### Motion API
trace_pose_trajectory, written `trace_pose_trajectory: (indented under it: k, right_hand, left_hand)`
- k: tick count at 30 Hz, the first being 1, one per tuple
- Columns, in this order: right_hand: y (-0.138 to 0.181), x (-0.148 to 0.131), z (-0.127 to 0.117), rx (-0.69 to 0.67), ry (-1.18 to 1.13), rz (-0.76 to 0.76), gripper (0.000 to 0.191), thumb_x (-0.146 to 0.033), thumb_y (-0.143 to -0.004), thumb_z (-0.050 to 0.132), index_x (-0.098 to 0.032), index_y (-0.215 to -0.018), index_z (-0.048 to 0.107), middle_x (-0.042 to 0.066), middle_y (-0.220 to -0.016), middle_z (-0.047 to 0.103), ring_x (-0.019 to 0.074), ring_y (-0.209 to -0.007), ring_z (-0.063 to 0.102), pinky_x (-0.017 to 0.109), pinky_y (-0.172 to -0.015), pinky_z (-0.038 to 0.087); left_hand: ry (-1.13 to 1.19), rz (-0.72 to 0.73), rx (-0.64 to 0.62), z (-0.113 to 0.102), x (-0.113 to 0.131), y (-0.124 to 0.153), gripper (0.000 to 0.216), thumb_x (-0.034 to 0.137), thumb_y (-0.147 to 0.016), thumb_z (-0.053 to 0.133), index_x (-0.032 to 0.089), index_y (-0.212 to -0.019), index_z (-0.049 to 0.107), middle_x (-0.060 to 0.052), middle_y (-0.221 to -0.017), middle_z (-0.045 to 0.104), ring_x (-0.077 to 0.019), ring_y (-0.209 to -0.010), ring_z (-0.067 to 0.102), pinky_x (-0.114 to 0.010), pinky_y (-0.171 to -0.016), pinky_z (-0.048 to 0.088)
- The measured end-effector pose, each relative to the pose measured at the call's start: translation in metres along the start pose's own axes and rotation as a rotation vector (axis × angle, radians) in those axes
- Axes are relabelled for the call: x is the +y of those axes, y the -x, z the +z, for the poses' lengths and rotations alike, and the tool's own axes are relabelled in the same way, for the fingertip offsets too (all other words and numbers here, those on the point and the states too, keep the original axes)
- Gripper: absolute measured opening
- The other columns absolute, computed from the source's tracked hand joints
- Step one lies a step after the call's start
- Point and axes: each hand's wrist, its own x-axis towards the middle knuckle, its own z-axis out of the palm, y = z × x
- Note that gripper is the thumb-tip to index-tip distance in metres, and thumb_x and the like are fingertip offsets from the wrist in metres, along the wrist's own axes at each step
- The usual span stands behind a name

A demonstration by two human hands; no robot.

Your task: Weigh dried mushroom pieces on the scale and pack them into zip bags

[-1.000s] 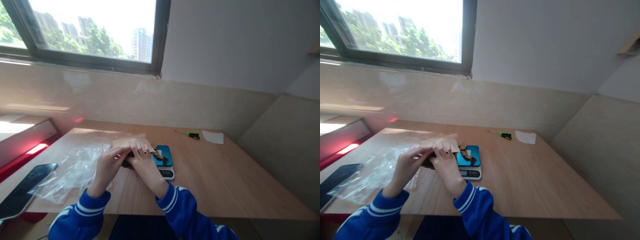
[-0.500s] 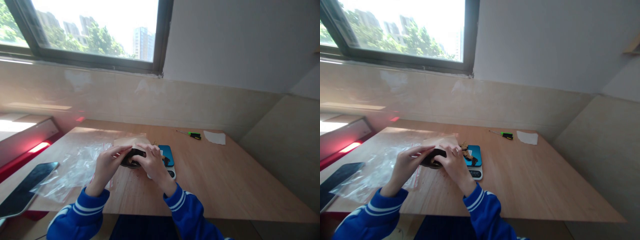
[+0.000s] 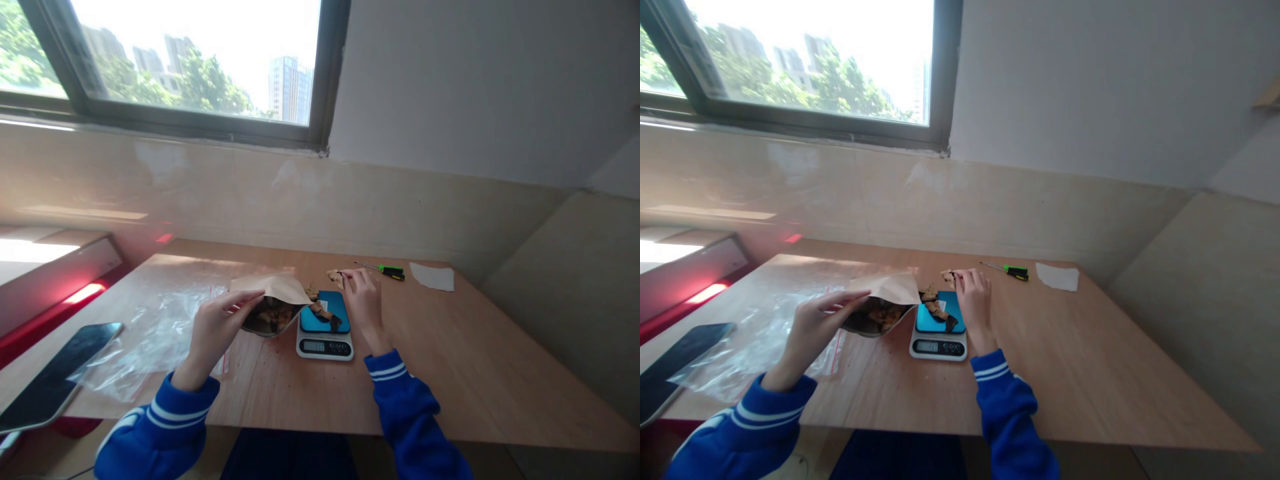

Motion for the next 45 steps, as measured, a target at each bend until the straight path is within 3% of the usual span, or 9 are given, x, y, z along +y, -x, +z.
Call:
trace_pose_trajectory:
  k: [3, 12, 16, 19, 22, 25, 30, 39, 45]
  right_hand:
    - [-0.001, 0.021, 0.015, -0.168, 0.24, -0.054, 0.024, -0.017, -0.097, 0.044, -0.011, -0.096, 0.068, 0.015, -0.094, 0.066, 0.0259, -0.092, 0.056, 0.037, -0.081, 0.038]
    - [0.012, 0.021, 0.037, -0.301, 0.082, -0.282, 0.02, -0.011, -0.092, 0.051, -0.016, -0.094, 0.071, 0.009, -0.09, 0.066, 0.0217, -0.089, 0.058, 0.034, -0.082, 0.042]
    - [0.013, -0.008, 0.012, -0.204, -0.141, -0.243, 0.028, -0.012, -0.096, 0.041, -0.017, -0.11, 0.065, 0.007, -0.097, 0.063, 0.0176, -0.09, 0.061, 0.029, -0.079, 0.048]
    - [0.017, -0.048, -0.022, -0.141, -0.642, -0.278, 0.026, -0.011, -0.094, 0.041, -0.017, -0.098, 0.067, 0.005, -0.092, 0.064, 0.0158, -0.09, 0.063, 0.027, -0.079, 0.051]
    - [0.025, -0.088, -0.045, -0.411, -0.82, -0.474, 0.031, -0.005, -0.091, 0.042, -0.019, -0.101, 0.068, 0.002, -0.098, 0.067, 0.0122, -0.093, 0.064, 0.023, -0.084, 0.051]
    - [0.035, -0.114, -0.044, -0.551, -0.706, -0.606, 0.035, -0.002, -0.092, 0.04, -0.018, -0.109, 0.066, 0.003, -0.115, 0.066, 0.0121, -0.111, 0.06, 0.023, -0.097, 0.048]
    - [0.044, -0.137, -0.025, -0.437, -0.346, -0.678, 0.02, -0.006, -0.092, 0.046, -0.01, -0.097, 0.065, 0.009, -0.1, 0.067, 0.0193, -0.101, 0.059, 0.029, -0.095, 0.049]
    - [0.052, -0.152, -0.018, -0.344, -0.181, -0.622, 0.022, -0.01, -0.094, 0.043, -0.007, -0.111, 0.057, 0.012, -0.11, 0.064, 0.0234, -0.105, 0.057, 0.034, -0.097, 0.047]
    - [0.051, -0.158, -0.013, -0.469, -0.028, -0.486, 0.027, -0.006, -0.093, 0.047, -0.004, -0.118, 0.057, 0.015, -0.11, 0.067, 0.0232, -0.1, 0.063, 0.034, -0.083, 0.055]
  left_hand:
    - [0.01, -0.001, -0.012, 0.001, 0.001, 0.0, 0.021, 0.039, -0.082, 0.064, 0.028, -0.093, 0.077, 0.0, -0.087, 0.077, -0.0161, -0.069, 0.069, -0.027, -0.062, 0.054]
    - [0.008, -0.022, -0.024, 0.001, 0.0, 0.002, 0.021, 0.04, -0.081, 0.065, 0.028, -0.092, 0.077, 0.0, -0.088, 0.077, -0.0175, -0.071, 0.07, -0.028, -0.062, 0.054]
    - [-0.01, -0.014, -0.02, 0.001, 0.002, 0.002, 0.021, 0.04, -0.081, 0.065, 0.028, -0.092, 0.077, 0.0, -0.086, 0.077, -0.0176, -0.071, 0.07, -0.028, -0.063, 0.054]
    - [-0.01, -0.008, -0.003, 0.004, 0.005, 0.002, 0.021, 0.039, -0.081, 0.063, 0.027, -0.092, 0.077, 0.0, -0.086, 0.077, -0.0173, -0.069, 0.07, -0.028, -0.062, 0.054]
    - [-0.02, -0.024, 0.025, 0.008, 0.007, 0.003, 0.021, 0.038, -0.082, 0.062, 0.027, -0.093, 0.077, 0.0, -0.088, 0.077, -0.0171, -0.069, 0.07, -0.028, -0.063, 0.055]
    - [-0.047, -0.032, 0.066, 0.01, 0.009, 0.007, 0.021, 0.039, -0.082, 0.062, 0.029, -0.093, 0.076, 0.001, -0.088, 0.077, -0.017, -0.07, 0.071, -0.027, -0.062, 0.055]
    - [-0.062, -0.035, 0.091, 0.008, 0.012, 0.016, 0.021, 0.04, -0.082, 0.062, 0.029, -0.092, 0.076, 0.001, -0.089, 0.077, -0.0175, -0.072, 0.071, -0.027, -0.066, 0.056]
    - [-0.032, -0.105, 0.11, -0.006, 0.001, 0.025, 0.025, 0.049, -0.079, 0.064, 0.031, -0.093, 0.076, 0.003, -0.091, 0.077, -0.0179, -0.075, 0.071, -0.027, -0.068, 0.055]
    - [-0.083, -0.064, 0.122, -0.003, 0.002, 0.031, 0.029, 0.054, -0.08, 0.062, 0.032, -0.092, 0.076, 0.003, -0.093, 0.077, -0.0186, -0.076, 0.07, -0.03, -0.073, 0.054]
